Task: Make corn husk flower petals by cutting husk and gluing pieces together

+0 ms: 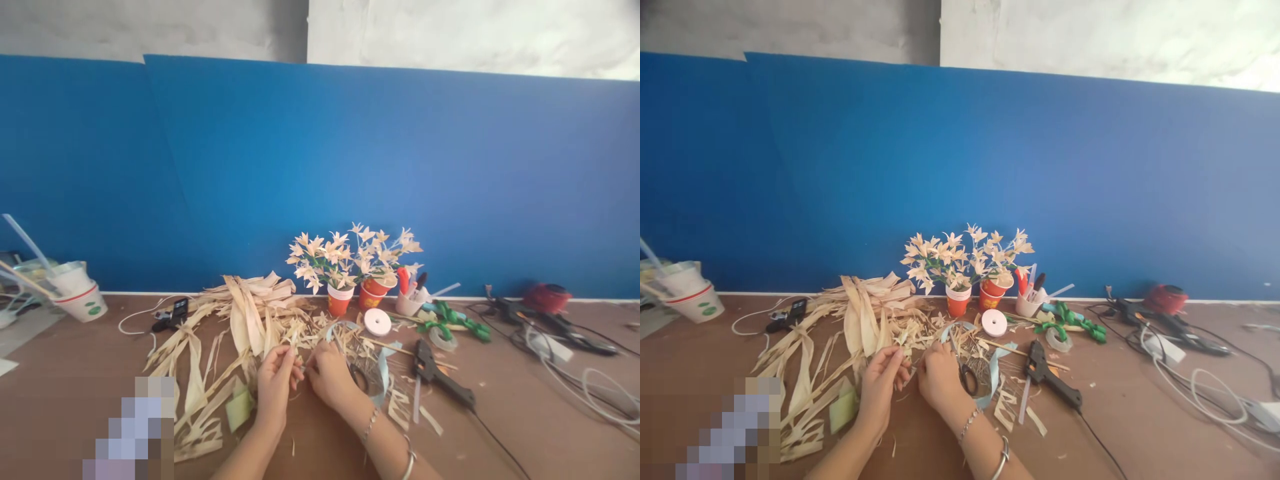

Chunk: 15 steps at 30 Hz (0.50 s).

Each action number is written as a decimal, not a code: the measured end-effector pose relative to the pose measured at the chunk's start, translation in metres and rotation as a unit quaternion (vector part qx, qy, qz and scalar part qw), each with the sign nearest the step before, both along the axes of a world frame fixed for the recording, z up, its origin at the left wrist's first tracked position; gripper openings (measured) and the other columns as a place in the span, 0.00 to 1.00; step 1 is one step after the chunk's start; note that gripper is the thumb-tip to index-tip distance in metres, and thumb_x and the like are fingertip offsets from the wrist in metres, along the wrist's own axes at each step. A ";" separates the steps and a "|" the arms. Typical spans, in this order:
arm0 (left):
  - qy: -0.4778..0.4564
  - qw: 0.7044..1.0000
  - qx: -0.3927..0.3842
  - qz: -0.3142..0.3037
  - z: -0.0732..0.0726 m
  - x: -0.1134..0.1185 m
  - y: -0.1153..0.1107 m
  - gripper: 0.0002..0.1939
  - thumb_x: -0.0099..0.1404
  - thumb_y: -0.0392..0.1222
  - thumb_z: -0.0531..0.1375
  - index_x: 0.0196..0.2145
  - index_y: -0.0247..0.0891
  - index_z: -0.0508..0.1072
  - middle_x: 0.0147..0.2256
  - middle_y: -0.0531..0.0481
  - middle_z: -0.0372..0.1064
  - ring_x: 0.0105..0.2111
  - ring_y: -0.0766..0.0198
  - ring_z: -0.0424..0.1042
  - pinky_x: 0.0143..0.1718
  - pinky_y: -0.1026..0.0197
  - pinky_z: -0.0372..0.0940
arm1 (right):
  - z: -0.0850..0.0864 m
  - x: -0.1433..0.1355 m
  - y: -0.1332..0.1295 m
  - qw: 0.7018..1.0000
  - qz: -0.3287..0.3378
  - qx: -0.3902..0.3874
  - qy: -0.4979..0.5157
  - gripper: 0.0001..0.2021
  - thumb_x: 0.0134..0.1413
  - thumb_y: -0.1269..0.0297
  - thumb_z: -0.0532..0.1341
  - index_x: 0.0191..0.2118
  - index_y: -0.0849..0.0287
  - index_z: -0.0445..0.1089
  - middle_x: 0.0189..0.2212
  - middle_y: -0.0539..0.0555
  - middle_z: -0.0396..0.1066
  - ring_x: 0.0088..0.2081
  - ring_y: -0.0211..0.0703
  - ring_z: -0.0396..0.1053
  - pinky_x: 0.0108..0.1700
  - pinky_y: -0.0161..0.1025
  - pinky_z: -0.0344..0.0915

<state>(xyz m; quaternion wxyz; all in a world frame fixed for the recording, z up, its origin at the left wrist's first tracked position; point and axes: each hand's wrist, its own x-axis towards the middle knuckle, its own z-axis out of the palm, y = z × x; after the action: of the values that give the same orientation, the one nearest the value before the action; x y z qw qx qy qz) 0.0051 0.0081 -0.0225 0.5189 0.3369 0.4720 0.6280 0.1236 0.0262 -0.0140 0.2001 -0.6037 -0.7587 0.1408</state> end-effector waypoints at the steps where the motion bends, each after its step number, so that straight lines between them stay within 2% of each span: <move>1: -0.001 1.000 -0.001 0.000 0.000 0.000 0.000 0.17 0.52 0.51 0.63 0.30 0.34 0.69 0.21 0.53 0.69 0.16 0.72 0.64 0.14 0.72 0.54 | 0.000 0.000 -0.001 1.000 0.008 0.009 0.003 0.07 0.46 0.75 0.57 0.27 0.60 0.71 0.33 0.57 0.69 0.38 0.47 0.64 0.40 0.40 0.56; 4: -0.004 1.000 -0.002 0.002 0.001 0.000 -0.001 0.17 0.52 0.51 0.63 0.30 0.34 0.69 0.20 0.53 0.69 0.16 0.72 0.63 0.14 0.72 0.54 | -0.003 -0.001 -0.002 0.999 0.026 0.035 0.010 0.09 0.45 0.77 0.56 0.32 0.60 0.70 0.34 0.56 0.68 0.39 0.48 0.62 0.41 0.40 0.56; 11: -0.017 1.000 -0.001 0.013 0.003 -0.001 -0.001 0.16 0.52 0.51 0.63 0.30 0.34 0.68 0.21 0.54 0.68 0.16 0.73 0.64 0.14 0.72 0.54 | -0.007 -0.003 0.000 0.997 0.033 0.053 0.035 0.07 0.44 0.78 0.56 0.27 0.60 0.69 0.32 0.56 0.67 0.37 0.47 0.62 0.40 0.40 0.57; 15: -0.011 1.000 -0.001 0.017 0.003 -0.001 -0.001 0.16 0.52 0.50 0.63 0.30 0.34 0.68 0.20 0.54 0.69 0.16 0.73 0.64 0.14 0.72 0.54 | -0.006 -0.002 0.002 0.994 0.045 0.076 0.068 0.11 0.43 0.80 0.55 0.31 0.60 0.69 0.33 0.55 0.67 0.38 0.46 0.62 0.42 0.39 0.57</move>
<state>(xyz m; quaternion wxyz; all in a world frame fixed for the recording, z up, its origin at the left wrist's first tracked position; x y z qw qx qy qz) 0.0043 0.0070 -0.0195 0.5133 0.3213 0.4726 0.6403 0.1219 0.0278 -0.0195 0.2899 -0.5415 -0.7779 0.1326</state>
